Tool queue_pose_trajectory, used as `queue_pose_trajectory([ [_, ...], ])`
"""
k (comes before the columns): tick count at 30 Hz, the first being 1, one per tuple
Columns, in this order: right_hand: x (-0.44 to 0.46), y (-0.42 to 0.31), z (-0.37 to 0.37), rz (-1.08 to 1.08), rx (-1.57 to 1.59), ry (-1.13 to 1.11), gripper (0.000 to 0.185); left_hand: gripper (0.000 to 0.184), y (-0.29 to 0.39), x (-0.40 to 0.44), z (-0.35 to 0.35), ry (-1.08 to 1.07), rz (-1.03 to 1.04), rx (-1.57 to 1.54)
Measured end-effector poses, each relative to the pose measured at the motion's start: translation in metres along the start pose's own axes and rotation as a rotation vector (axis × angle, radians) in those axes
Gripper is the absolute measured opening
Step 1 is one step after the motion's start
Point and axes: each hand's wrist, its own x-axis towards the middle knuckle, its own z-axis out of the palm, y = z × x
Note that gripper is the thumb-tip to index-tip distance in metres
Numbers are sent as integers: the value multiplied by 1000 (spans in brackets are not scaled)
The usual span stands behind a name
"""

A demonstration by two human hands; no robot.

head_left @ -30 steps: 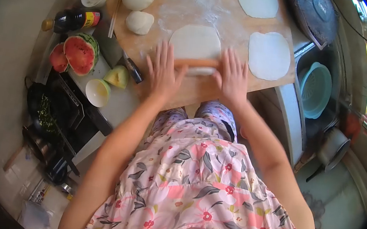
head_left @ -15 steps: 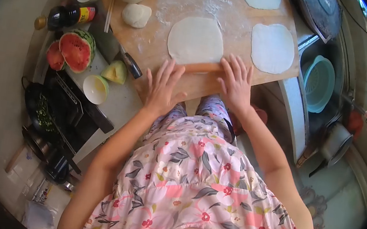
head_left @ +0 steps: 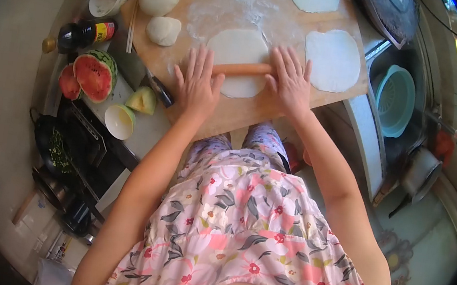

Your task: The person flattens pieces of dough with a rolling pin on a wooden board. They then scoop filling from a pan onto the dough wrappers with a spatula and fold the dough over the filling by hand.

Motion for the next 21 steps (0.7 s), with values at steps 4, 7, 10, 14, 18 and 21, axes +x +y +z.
queue_pose_trajectory([
  [4,85,12,32,63,-105,111,55,67,-4,85,4,244,-22,82],
  [7,162,3,19,75,-50,254,49,64,-11,152,-9,536,30,187],
  [10,208,12,37,-3,66,260,51,82,-8,186,-31,439,-28,189],
  [14,217,13,11,-187,299,-101,42,69,-4,180,-45,588,170,20],
  [18,185,14,-49,-412,168,-485,45,39,-18,117,-37,262,567,-219],
  [21,179,37,19,-336,148,-242,35,28,-5,91,-11,210,373,-308],
])
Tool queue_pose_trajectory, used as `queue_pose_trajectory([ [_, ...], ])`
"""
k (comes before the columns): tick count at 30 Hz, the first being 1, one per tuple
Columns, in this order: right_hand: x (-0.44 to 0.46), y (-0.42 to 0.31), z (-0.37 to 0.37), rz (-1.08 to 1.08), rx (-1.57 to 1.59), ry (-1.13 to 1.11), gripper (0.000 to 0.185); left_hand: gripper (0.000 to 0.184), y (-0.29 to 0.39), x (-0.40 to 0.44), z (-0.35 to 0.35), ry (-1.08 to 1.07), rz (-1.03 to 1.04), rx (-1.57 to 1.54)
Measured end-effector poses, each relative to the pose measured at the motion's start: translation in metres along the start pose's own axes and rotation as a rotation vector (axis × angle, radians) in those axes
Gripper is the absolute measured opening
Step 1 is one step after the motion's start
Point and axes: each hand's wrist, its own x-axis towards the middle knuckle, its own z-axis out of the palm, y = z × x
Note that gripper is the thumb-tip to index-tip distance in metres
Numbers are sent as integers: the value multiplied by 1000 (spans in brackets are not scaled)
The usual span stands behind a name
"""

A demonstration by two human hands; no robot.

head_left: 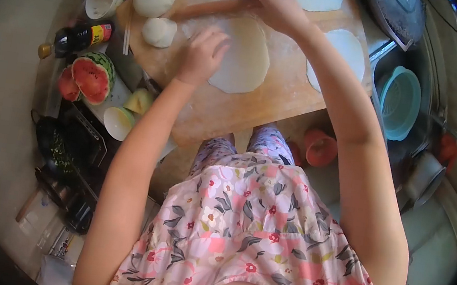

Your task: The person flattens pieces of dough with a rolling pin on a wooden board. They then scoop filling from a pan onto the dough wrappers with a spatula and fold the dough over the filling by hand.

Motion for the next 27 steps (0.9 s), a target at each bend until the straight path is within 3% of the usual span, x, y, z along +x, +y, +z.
queue_pose_trajectory([
  [2,-6,-4,5,-19,7,110,31,22,2,9,9,209,-38,117],
  [3,-10,-7,3,-26,8,164,29,22,1,16,9,70,-232,109],
  [5,-38,-26,-17,277,84,68,30,21,6,32,3,-202,-616,89],
  [6,-56,-36,-27,427,123,21,31,23,6,33,1,-248,-478,101],
  [8,-94,-45,-26,478,468,252,28,27,1,31,-5,-336,-205,131],
  [11,-132,-60,-19,658,736,274,32,30,-2,24,-16,-300,-624,-71],
  [14,-152,-74,-16,692,713,207,34,29,-51,-12,-11,-37,-826,-133],
  [17,-155,-81,-9,570,653,212,31,32,-16,-40,-14,188,-1165,-886],
  [19,-148,-84,-16,395,575,186,29,36,1,-70,-13,-3,-1335,-1015],
  [22,-133,-83,-13,141,393,151,31,39,37,-89,-28,42,-1327,-911],
  [25,-117,-88,-9,-31,198,99,33,49,49,-112,-23,357,-985,-192],
  [27,-117,-90,-4,-30,135,-86,34,57,60,-104,-21,214,-658,75],
])
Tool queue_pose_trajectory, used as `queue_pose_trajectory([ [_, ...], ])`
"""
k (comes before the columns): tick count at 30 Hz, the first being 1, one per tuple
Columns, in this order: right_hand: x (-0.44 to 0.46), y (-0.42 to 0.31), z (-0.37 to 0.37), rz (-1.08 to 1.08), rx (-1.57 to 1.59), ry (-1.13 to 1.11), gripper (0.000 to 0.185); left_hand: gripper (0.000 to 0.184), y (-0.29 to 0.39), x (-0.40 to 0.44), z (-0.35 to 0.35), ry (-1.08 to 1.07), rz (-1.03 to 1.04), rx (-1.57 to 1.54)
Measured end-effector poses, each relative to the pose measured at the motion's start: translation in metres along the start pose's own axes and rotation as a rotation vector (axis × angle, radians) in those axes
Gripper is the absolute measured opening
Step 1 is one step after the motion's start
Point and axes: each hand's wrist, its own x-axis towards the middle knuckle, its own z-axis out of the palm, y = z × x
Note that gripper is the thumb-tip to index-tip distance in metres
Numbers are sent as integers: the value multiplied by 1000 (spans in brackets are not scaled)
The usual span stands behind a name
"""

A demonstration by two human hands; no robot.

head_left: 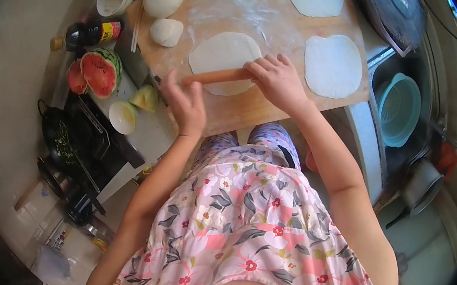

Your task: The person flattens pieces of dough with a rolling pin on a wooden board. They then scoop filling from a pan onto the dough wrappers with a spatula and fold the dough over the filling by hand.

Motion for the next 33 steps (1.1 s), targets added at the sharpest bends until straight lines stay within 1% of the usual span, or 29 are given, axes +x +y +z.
queue_pose_trajectory([
  [1,1,-1,3,9,-32,-93,35,61,9,1,2,-25,180,124],
  [2,2,1,14,48,-107,37,40,66,6,-1,15,-201,131,303],
  [4,9,1,37,125,-255,283,49,69,2,23,32,-189,164,469],
  [5,27,6,41,204,-258,286,54,70,-1,41,42,-190,178,551],
  [6,57,14,39,279,-260,287,59,72,2,66,47,-84,196,485],
  [8,114,30,30,238,-346,461,58,77,-1,115,48,88,204,419],
  [9,126,34,29,240,-330,485,57,80,-4,134,51,173,218,402],
  [11,139,40,22,242,-305,542,53,82,-2,137,52,184,160,338],
  [12,127,34,16,264,-210,401,58,83,-1,131,51,180,125,311],
  [15,65,15,34,295,-316,389,62,85,-7,65,45,46,158,412],
  [17,18,7,43,273,-301,270,66,83,-4,20,35,-88,112,322],
  [19,-25,-2,51,276,-219,188,70,83,-10,-29,33,-171,136,250],
  [22,-68,-19,54,276,-138,126,59,83,-20,-78,15,-401,149,285],
  [23,-77,-22,56,287,-124,96,56,83,-23,-86,8,-445,172,301],
  [25,-84,-21,55,274,-97,63,50,82,-31,-91,-6,-525,223,332],
  [27,-81,-17,53,225,-68,58,44,80,-34,-83,-14,-466,260,311],
  [30,-56,-18,28,238,-15,28,44,77,-16,-49,-27,-399,288,395],
  [33,-18,-1,27,187,-172,167,50,75,-18,-3,-4,-433,164,407],
])
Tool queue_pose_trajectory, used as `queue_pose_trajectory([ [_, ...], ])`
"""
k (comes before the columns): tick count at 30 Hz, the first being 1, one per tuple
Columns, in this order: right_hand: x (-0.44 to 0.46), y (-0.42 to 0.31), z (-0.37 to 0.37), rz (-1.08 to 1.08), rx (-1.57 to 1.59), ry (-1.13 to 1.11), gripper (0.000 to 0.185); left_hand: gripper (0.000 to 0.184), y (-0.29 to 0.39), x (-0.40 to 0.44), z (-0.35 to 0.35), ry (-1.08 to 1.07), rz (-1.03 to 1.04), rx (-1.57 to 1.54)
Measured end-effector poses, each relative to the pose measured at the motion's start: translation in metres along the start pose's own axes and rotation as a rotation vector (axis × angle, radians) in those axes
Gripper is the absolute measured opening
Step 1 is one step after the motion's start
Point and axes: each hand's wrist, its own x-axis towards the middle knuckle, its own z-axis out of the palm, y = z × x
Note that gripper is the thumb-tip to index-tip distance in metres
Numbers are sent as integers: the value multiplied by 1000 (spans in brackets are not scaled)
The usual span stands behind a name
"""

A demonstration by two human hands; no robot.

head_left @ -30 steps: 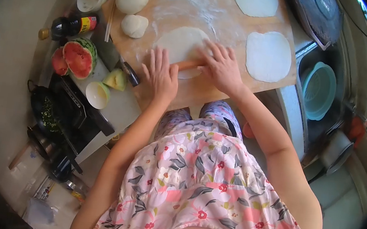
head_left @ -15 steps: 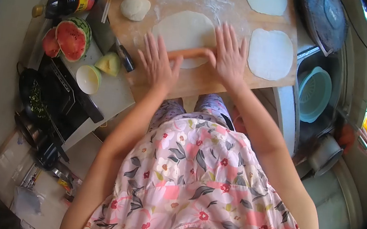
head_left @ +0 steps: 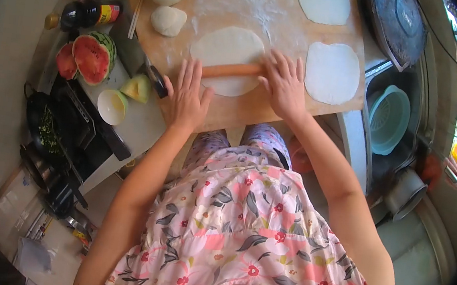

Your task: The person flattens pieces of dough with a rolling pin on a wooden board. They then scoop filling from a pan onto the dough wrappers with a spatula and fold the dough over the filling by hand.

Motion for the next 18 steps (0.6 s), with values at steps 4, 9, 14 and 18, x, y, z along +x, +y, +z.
queue_pose_trajectory([
  [4,88,16,20,46,-208,137,58,74,-5,85,3,338,-66,-1],
  [9,204,20,12,71,-51,236,55,78,-31,181,-29,675,62,8],
  [14,236,17,-20,-25,90,-275,53,76,-36,196,-54,865,114,-27],
  [18,190,23,-29,-271,123,-315,40,70,-33,167,-60,710,156,37],
])
